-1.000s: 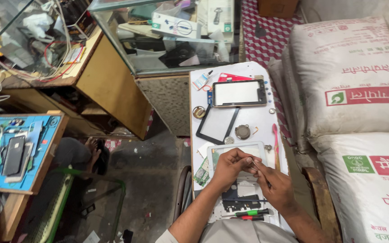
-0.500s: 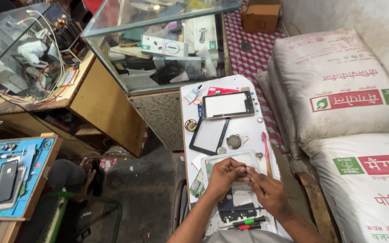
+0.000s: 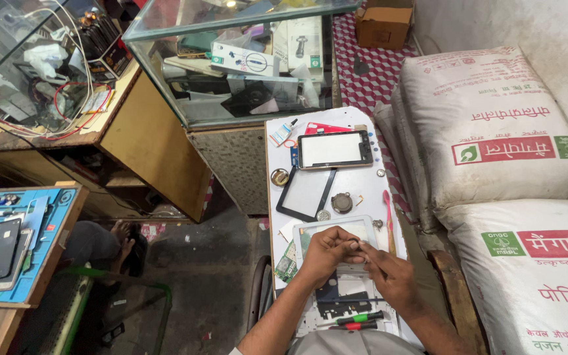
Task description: The person sits at a cluttered repair bench and works on a small round electronic component, holding it in one hand while using a small screwdriver-like tool with the other hand to pry and work on its parts. They continue manipulating the component and tool over the disassembled phone parts on the bench.
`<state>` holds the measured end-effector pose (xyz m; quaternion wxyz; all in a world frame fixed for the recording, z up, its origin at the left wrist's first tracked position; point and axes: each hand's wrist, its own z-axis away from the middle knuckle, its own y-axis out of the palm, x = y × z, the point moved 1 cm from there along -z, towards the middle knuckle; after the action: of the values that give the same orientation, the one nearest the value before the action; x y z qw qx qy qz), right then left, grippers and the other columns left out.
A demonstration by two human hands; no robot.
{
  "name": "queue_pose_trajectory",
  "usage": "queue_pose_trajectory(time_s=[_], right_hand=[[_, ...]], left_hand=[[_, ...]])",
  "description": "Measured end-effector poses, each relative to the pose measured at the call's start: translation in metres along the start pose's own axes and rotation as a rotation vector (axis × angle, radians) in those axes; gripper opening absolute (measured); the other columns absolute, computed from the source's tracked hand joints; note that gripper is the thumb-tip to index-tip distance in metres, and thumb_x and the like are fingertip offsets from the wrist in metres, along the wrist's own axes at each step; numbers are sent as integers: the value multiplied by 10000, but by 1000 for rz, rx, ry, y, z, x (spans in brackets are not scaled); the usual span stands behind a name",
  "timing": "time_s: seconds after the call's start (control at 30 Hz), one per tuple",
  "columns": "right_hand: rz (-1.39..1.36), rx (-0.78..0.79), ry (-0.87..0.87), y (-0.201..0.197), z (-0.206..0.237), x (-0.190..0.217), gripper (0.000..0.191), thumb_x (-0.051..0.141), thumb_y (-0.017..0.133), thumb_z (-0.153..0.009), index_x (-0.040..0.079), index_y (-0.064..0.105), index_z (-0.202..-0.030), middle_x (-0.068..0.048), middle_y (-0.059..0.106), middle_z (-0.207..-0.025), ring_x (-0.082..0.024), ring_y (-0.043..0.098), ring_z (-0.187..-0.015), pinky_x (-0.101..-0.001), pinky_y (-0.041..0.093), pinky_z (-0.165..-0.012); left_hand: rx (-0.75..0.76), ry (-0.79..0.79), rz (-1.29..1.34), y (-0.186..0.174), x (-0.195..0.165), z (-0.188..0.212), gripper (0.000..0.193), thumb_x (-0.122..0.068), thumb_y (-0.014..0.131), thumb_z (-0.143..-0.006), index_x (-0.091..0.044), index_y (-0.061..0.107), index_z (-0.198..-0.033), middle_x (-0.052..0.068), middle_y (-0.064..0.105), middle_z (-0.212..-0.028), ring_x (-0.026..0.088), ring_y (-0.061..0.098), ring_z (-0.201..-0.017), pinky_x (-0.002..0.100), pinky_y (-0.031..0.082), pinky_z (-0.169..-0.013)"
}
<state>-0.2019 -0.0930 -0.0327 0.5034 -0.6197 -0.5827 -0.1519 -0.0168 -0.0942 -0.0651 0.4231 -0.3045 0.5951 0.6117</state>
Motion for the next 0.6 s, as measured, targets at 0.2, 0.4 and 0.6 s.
queue_pose_trajectory(time_s=[0.2,0.4,0.6], right_hand=[[30,-47,-71,0,-1,1,476,-52,676,-865,91,677,-1320,-77,734,-785,-113,710,-640,-275,566,-583],[45,-46,-32,-1,0,-1,446,-31,690,-880,93,685,-1309,-74,736,-768,-116,701,-617,-274,561,-573],[87,-62,-63,-2,0,0,426,-15,705,-873,80,690,-1288,-94,737,-799,-125,664,-587,-292,529,-545]], left_hand=[[2,4,-10,2,-1,2,118,-2,585,-1026,63,609,-1122,151,742,-1015,202,761,-898,288,655,-807],[-7,5,-37,5,2,2,145,-15,588,-1033,71,618,-1146,140,743,-1021,190,756,-890,279,651,-813],[-2,18,-26,6,4,1,174,-33,591,-1030,68,619,-1170,139,746,-1014,185,758,-890,277,654,-817]])
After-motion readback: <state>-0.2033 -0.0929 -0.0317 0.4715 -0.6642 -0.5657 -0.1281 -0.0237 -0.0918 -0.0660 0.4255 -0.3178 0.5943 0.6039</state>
